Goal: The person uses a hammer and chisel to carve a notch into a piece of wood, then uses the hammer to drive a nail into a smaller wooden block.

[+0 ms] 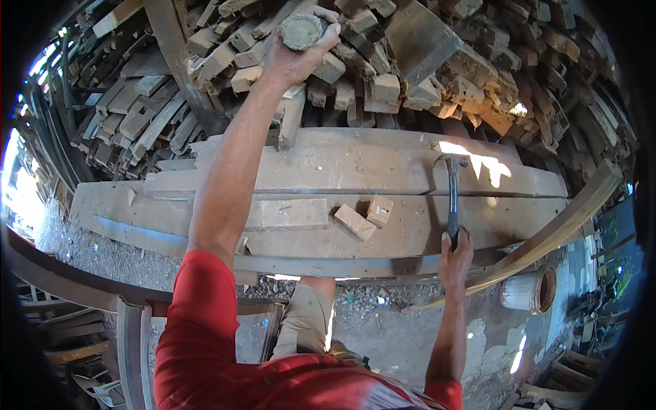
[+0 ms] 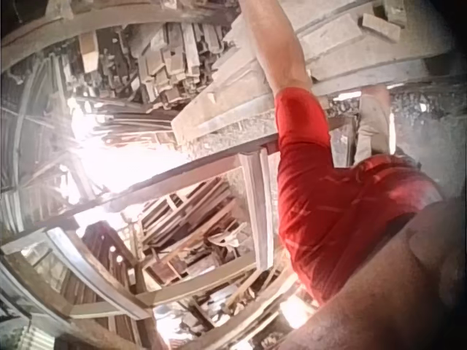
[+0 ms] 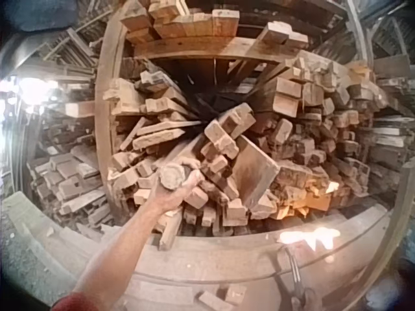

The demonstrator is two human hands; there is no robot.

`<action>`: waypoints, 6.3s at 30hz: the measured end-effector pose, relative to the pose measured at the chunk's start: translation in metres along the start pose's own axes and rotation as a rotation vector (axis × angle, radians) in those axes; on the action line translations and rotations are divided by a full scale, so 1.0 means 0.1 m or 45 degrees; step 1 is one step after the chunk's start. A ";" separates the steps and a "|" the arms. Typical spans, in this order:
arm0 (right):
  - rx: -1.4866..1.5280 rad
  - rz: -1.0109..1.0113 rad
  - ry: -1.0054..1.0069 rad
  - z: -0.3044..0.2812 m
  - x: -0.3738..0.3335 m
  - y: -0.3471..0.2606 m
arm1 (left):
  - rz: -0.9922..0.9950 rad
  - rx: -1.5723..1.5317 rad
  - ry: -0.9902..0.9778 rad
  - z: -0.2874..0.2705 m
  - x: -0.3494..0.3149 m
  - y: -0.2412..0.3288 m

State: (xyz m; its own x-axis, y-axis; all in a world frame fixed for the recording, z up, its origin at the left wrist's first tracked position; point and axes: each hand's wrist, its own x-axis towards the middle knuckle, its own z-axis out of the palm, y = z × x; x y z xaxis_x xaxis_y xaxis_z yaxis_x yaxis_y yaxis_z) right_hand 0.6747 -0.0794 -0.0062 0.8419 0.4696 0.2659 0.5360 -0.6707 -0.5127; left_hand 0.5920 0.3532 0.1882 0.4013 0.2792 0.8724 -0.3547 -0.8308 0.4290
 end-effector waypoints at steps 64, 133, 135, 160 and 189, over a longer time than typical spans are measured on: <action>0.353 -0.970 0.278 0.30 0.89 -1.80 | 0.020 -0.194 0.000 0.11 -0.12 -0.48; 0.937 0.319 -0.157 -0.27 1.12 0.96 | -0.037 0.954 -0.167 0.35 0.84 -1.18; 0.894 0.411 -0.038 -0.09 1.10 1.04 | 0.028 0.892 -0.159 0.28 0.87 -1.24; 0.802 0.207 0.014 0.05 1.20 1.10 | -0.808 0.196 -0.613 -0.49 -0.39 0.39; 0.780 0.186 0.014 0.06 1.21 1.16 | -0.880 0.205 -0.945 -0.48 -0.61 0.42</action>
State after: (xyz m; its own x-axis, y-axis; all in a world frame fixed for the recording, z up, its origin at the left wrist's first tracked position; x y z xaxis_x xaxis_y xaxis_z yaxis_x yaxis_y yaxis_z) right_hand 0.8386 -0.0965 -0.0385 0.9060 0.3899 0.1649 0.2855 -0.2750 -0.9181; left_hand 0.5121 0.3248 0.1638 0.9152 0.3987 0.0582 0.2480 -0.6711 0.6986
